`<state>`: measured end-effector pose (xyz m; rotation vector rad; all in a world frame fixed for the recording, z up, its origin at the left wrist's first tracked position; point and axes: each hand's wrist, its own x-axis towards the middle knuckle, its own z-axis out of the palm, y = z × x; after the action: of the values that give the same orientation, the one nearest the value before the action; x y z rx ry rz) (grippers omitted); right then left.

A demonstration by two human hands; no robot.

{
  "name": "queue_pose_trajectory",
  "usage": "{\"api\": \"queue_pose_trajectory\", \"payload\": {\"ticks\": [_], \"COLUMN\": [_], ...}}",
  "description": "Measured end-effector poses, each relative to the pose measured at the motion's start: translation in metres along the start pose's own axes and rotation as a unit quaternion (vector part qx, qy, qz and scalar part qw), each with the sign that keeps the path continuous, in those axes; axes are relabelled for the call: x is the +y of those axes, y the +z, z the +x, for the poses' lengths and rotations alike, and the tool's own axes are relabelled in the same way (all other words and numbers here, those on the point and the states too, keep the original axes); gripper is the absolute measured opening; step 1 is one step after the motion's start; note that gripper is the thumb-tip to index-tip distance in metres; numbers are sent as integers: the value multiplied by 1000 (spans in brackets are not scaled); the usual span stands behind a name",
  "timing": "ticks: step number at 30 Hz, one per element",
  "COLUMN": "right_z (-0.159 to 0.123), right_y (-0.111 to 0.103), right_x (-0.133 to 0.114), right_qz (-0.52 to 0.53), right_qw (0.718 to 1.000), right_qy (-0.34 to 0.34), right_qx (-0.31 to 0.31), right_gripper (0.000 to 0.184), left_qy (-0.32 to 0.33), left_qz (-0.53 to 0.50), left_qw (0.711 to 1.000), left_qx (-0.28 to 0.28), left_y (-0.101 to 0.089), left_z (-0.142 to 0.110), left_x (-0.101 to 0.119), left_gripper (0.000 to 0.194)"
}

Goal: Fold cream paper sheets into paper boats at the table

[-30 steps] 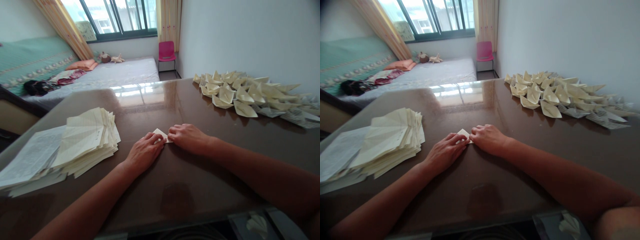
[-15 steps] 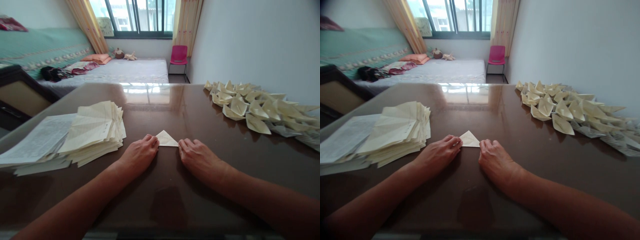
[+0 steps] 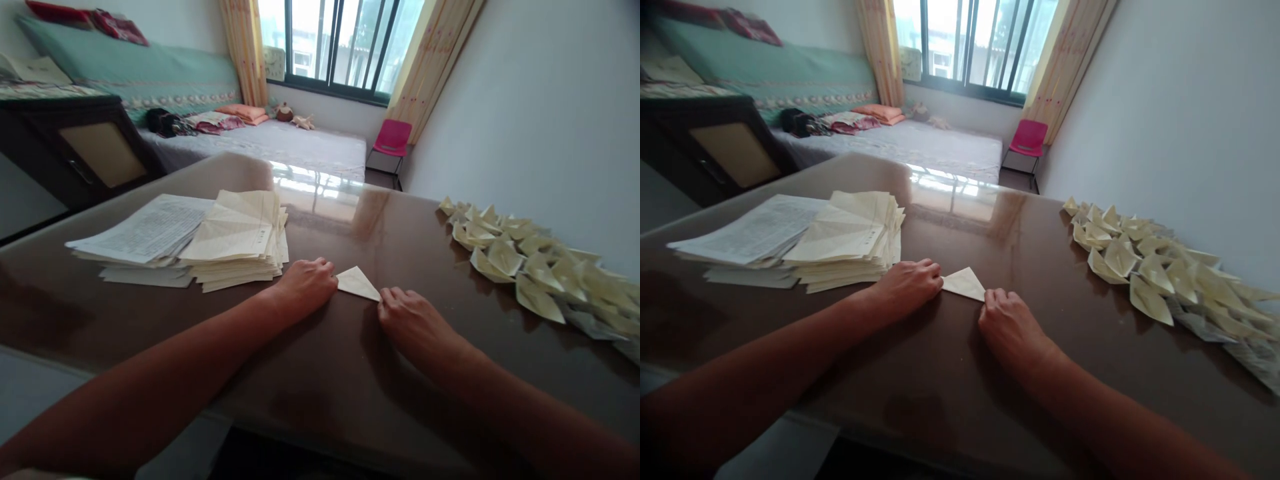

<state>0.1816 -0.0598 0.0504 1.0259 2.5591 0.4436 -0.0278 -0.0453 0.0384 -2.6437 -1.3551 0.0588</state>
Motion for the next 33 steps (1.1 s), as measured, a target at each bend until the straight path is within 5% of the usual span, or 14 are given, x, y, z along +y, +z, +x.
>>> {"api": "queue_pose_trajectory", "payload": {"ticks": [5, 10, 16, 21, 25, 33], "right_z": [16, 35, 44, 47, 52, 57], "right_y": [-11, -5, 21, 34, 37, 40], "right_x": [7, 12, 13, 21, 21, 10], "right_qz": [31, 80, 140, 216, 302, 372], "right_qw": [1000, 990, 967, 937, 891, 851], "right_qy": [0, 26, 40, 39, 29, 15], "right_qx": [1, 114, 209, 273, 337, 370], "right_gripper": [20, 30, 26, 24, 19, 22], "left_qy": [36, 40, 43, -54, -130, -174], "left_qz": [5, 12, 22, -139, -303, -372], "left_qw": [999, 997, 980, 945, 909, 894], "left_qx": [19, 68, 195, 289, 254, 177], "left_y": [3, 7, 8, 17, 23, 17], "left_z": [0, -1, 1, 9, 17, 22], "left_x": [-8, -8, -9, -3, 10, 23], "left_gripper": [12, 10, 13, 21, 56, 60]}}
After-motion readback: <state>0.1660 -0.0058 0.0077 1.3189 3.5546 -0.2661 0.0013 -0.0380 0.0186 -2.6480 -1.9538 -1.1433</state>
